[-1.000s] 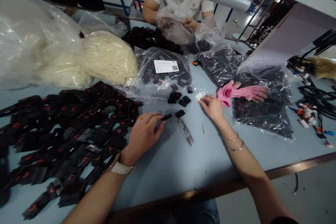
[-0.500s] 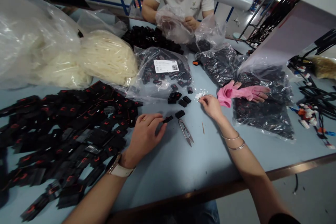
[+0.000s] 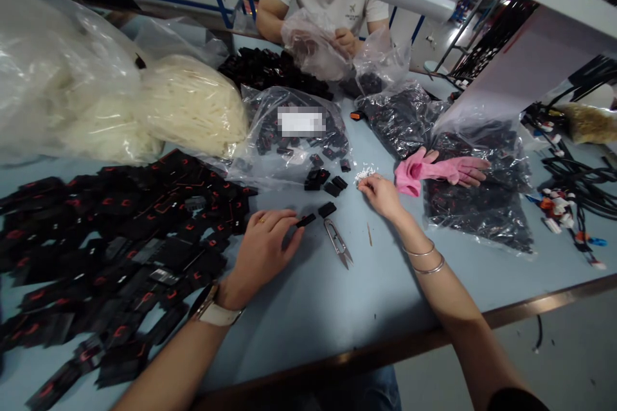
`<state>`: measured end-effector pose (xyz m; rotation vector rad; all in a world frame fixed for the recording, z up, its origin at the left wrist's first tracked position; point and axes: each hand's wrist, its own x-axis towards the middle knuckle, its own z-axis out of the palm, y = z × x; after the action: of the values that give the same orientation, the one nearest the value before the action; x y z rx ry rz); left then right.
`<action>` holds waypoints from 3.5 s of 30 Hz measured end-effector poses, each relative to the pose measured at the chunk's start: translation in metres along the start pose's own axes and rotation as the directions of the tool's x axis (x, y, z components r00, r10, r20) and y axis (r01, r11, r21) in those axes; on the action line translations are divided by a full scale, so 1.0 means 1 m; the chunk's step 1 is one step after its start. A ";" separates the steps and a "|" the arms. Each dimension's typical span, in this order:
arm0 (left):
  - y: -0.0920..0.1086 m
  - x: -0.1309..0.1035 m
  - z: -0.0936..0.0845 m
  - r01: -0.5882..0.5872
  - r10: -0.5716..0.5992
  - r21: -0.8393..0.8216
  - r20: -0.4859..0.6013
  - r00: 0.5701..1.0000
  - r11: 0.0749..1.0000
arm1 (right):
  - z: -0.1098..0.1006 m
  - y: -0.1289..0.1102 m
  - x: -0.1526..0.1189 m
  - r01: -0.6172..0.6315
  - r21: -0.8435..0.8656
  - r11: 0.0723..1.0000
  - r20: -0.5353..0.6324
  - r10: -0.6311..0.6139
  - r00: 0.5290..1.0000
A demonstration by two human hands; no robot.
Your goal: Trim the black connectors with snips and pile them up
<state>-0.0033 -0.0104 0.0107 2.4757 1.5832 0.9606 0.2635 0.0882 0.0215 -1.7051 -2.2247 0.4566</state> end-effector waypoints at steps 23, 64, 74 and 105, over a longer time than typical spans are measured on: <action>-0.001 0.000 0.002 -0.056 0.057 0.034 -0.033 0.998 0.998 | -0.004 -0.009 -0.003 -0.035 -0.194 0.980 0.054 0.046 0.997; -0.002 0.000 0.002 -0.098 0.100 0.044 -0.052 0.994 0.994 | 0.000 -0.007 -0.003 0.049 -0.205 0.978 0.031 -0.044 0.999; 0.001 -0.001 0.003 -0.037 0.034 -0.055 -0.040 0.999 0.998 | 0.000 -0.032 -0.012 0.036 0.460 0.887 -0.094 0.008 0.996; 0.002 -0.001 0.004 -0.030 0.037 -0.094 0.065 0.997 0.995 | 0.033 -0.082 -0.044 0.317 0.398 0.861 0.016 -0.352 0.936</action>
<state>0.0005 -0.0113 0.0078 2.4522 1.4479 0.9233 0.1889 0.0230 0.0244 -1.0868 -2.2375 0.8341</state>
